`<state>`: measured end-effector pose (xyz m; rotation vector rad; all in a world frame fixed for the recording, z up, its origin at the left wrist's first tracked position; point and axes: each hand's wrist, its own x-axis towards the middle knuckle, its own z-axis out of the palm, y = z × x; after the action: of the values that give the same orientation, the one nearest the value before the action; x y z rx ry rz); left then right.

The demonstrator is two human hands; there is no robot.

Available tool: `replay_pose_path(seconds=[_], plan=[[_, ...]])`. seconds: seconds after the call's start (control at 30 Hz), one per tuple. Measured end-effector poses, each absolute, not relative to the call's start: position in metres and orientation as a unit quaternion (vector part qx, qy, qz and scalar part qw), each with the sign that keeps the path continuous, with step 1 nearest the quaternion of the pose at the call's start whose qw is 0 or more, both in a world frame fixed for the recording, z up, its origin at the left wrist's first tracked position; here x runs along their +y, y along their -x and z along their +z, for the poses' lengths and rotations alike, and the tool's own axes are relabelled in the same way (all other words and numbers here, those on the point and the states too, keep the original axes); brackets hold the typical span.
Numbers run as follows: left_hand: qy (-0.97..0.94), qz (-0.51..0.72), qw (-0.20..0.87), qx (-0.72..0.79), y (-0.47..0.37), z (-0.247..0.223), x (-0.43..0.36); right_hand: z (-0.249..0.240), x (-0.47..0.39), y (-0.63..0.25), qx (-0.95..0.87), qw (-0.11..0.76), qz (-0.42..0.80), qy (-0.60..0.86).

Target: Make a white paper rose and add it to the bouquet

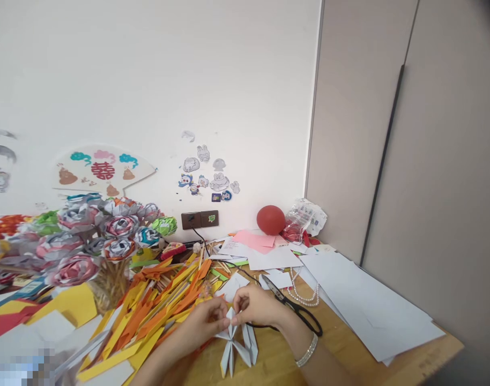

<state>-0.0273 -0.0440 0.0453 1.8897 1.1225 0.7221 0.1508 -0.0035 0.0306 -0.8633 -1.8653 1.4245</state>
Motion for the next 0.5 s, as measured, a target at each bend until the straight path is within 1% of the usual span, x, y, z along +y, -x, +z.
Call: replay_pose_path(seconds=[0.13,0.23,0.3,0.4,0.5], plan=[[-0.747,0.280,0.383,0.466,0.026,0.045,-0.043,0.032,-0.002,-0.154,-0.703,0.314,0.551,0.321],[-0.746,0.291,0.344,0.490,0.023,0.043,-0.041,0.034,-0.003,-0.154,-0.724,0.316,0.519,0.326],[-0.742,0.303,0.330,0.498,0.022,0.041,-0.039,0.036,-0.005,-0.154,-0.753,0.312,0.467,0.343],[-0.731,0.314,0.337,0.504,0.022,0.036,-0.035,0.039,-0.008,-0.152,-0.798,0.304,0.360,0.376],[-0.727,0.326,0.326,0.510,0.023,0.032,-0.034,0.038,-0.009,-0.150,-0.828,0.303,0.277,0.381]])
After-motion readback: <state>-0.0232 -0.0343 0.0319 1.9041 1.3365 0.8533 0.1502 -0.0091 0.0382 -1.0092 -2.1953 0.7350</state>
